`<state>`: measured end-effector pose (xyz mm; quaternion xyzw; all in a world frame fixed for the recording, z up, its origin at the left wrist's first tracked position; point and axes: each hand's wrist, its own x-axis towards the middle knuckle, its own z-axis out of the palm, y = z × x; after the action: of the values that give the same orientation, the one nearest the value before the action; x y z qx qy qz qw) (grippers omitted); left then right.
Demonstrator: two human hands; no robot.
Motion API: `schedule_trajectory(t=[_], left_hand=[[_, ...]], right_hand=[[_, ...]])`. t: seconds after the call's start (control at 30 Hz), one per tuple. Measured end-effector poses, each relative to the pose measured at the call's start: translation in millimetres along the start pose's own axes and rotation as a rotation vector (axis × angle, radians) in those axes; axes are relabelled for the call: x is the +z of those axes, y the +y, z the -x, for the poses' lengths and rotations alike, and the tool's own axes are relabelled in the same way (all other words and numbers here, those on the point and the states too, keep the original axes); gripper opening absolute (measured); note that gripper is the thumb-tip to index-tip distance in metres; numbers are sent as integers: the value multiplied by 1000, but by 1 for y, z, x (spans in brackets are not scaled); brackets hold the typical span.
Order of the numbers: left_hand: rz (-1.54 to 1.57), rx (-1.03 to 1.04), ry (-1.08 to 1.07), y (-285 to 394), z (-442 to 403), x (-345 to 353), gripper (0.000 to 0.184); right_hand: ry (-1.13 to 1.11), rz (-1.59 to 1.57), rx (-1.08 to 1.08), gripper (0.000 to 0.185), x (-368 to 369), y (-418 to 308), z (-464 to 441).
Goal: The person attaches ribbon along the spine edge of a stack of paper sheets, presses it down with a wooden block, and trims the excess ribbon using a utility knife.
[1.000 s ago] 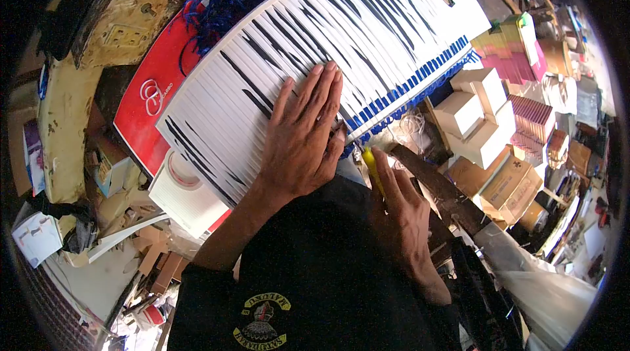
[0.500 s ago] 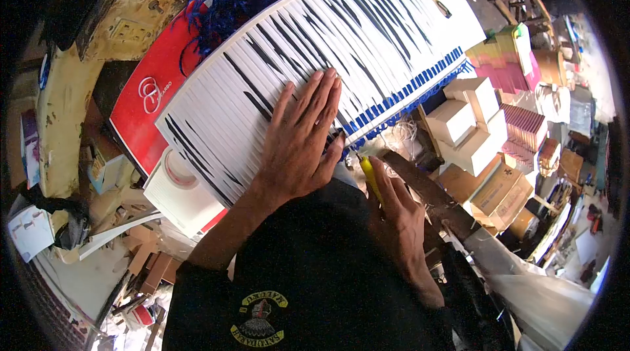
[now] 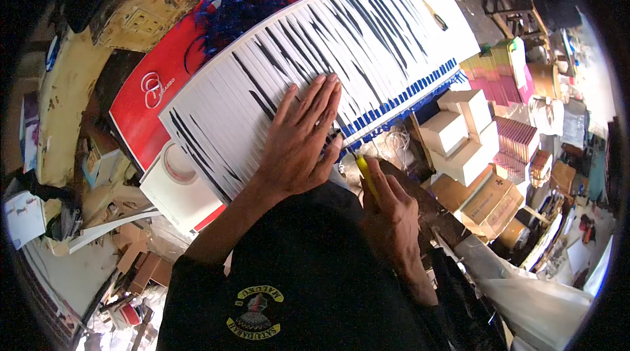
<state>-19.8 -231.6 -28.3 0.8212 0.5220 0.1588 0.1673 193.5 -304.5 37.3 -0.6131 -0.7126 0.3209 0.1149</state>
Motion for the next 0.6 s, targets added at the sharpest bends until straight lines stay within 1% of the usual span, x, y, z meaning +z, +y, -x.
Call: schedule_trajectory(t=[0.03,0.1,0.23,0.3,0.43,0.53,0.57,0.6], left_hand=[[-3,1,2,0,0,1,73],[12,-1,15,0,1,-2,72],[19,13,30,1,1,-1,72],[15,10,31,2,1,-2,72],[-7,14,31,1,1,2,70],[-30,-2,26,0,1,2,63],[-29,4,30,-1,1,6,63],[-21,-26,90,-3,2,10,62]], right_hand=[[-4,-2,-9,78,1,-1,-1],[66,-9,13,58,5,-5,1],[55,50,29,58,8,-3,4],[61,101,-43,84,14,6,6],[57,126,-8,84,12,-3,4],[61,105,-9,82,7,-7,6],[51,132,2,82,8,-5,8],[39,160,8,82,9,-2,9]])
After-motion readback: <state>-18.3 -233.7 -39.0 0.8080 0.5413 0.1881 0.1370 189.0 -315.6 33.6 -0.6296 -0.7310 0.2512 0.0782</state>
